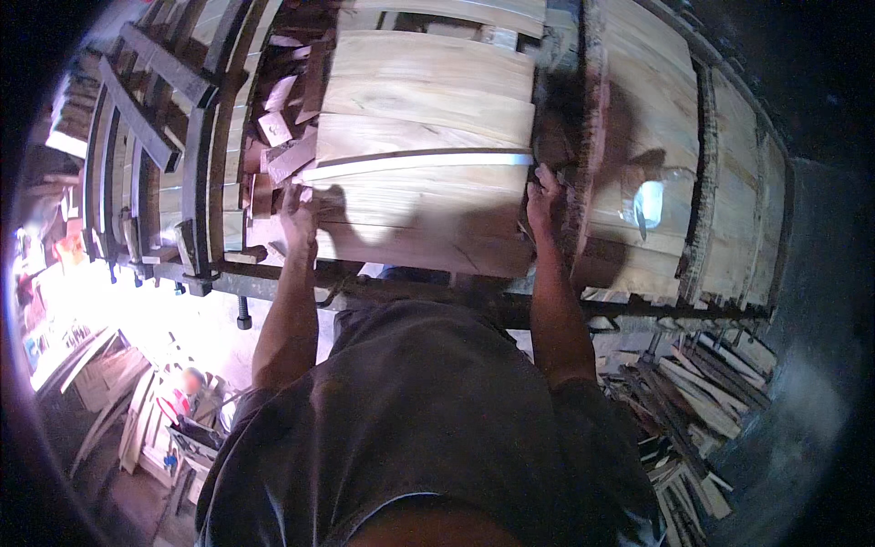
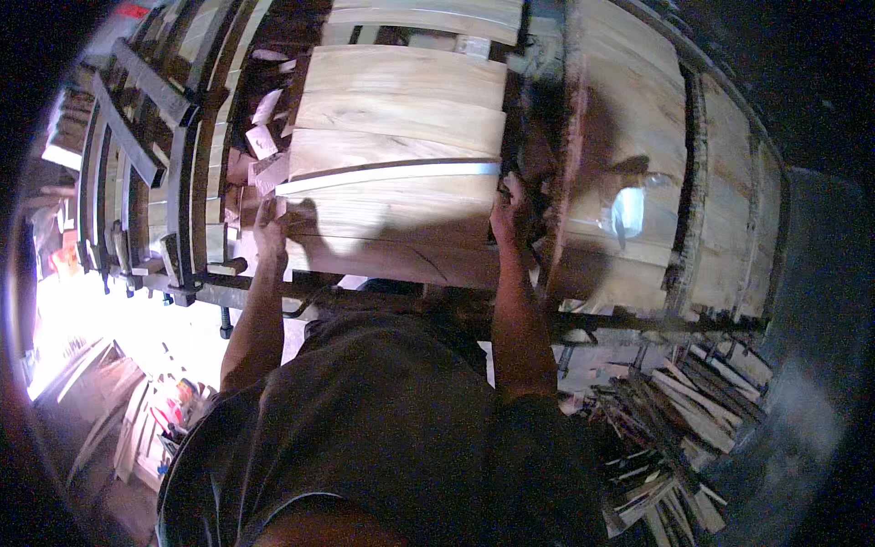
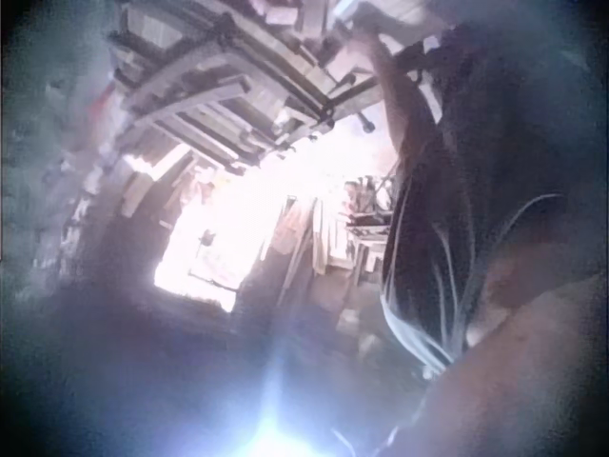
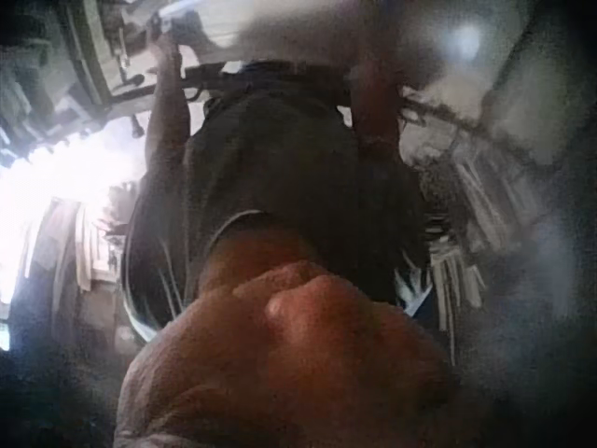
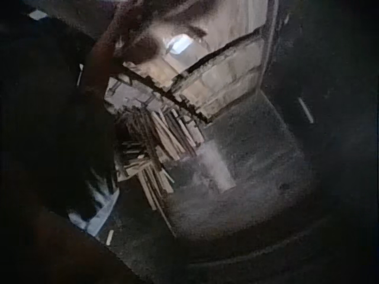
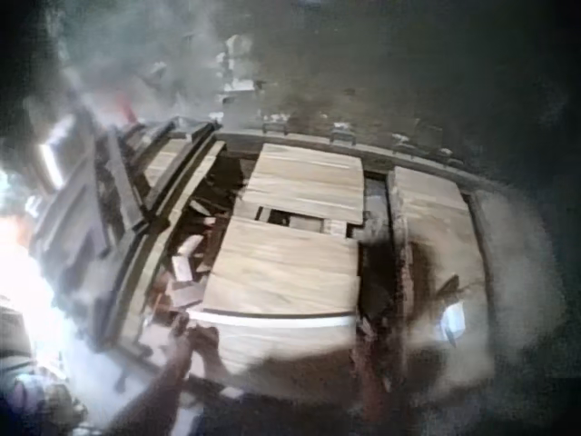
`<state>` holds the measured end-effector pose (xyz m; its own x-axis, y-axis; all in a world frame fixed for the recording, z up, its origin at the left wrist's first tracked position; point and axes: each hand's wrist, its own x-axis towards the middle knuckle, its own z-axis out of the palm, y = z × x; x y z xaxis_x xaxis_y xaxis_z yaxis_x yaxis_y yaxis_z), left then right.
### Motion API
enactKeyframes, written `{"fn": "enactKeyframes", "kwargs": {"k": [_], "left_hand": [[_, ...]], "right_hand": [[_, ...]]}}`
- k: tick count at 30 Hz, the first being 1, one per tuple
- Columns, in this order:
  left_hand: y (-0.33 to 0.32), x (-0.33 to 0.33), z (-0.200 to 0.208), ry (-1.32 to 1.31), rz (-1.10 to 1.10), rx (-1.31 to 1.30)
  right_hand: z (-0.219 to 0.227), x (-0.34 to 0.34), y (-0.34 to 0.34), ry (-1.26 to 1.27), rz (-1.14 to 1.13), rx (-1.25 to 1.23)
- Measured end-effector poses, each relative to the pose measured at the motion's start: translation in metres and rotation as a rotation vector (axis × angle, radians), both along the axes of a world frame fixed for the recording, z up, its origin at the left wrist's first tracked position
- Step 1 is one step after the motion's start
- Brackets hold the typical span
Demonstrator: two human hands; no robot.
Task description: The person mixes a white adhesive in a bucket, pours it into a small container, and applies it to wooden planks using a brush. The person then places thin wooden strips onto the glued planks and presses them down.
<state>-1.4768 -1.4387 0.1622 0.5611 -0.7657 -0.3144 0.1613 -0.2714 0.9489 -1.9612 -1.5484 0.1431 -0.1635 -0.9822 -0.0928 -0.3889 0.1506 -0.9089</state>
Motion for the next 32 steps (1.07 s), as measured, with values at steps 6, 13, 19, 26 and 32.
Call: {"fn": "enactKeyframes", "kwargs": {"k": [6, 13, 19, 26, 32], "left_hand": [[-0.023, -0.008, -0.023, 0.106, 0.046, -0.08], [-0.098, -0.02, 0.037, -0.022, 0.054, -0.068], [-0.271, -0.017, 0.038, -0.146, 0.026, -0.235], [-0.409, 0.002, -0.002, -0.495, -0.107, -0.074], [-0.434, -0.022, 0.014, -0.707, -0.238, 0.325]], "right_hand": [[-0.085, -0.031, -0.018, -0.174, -0.035, -0.085], [-0.009, 0.001, -0.067, -0.051, -0.178, 0.084], [0.014, -0.009, -0.222, 0.241, -0.142, -0.107], [-0.023, 0.014, -0.337, 0.272, -0.282, -0.188], [-0.033, 0.033, -0.351, 0.458, -0.231, 0.058]]}}
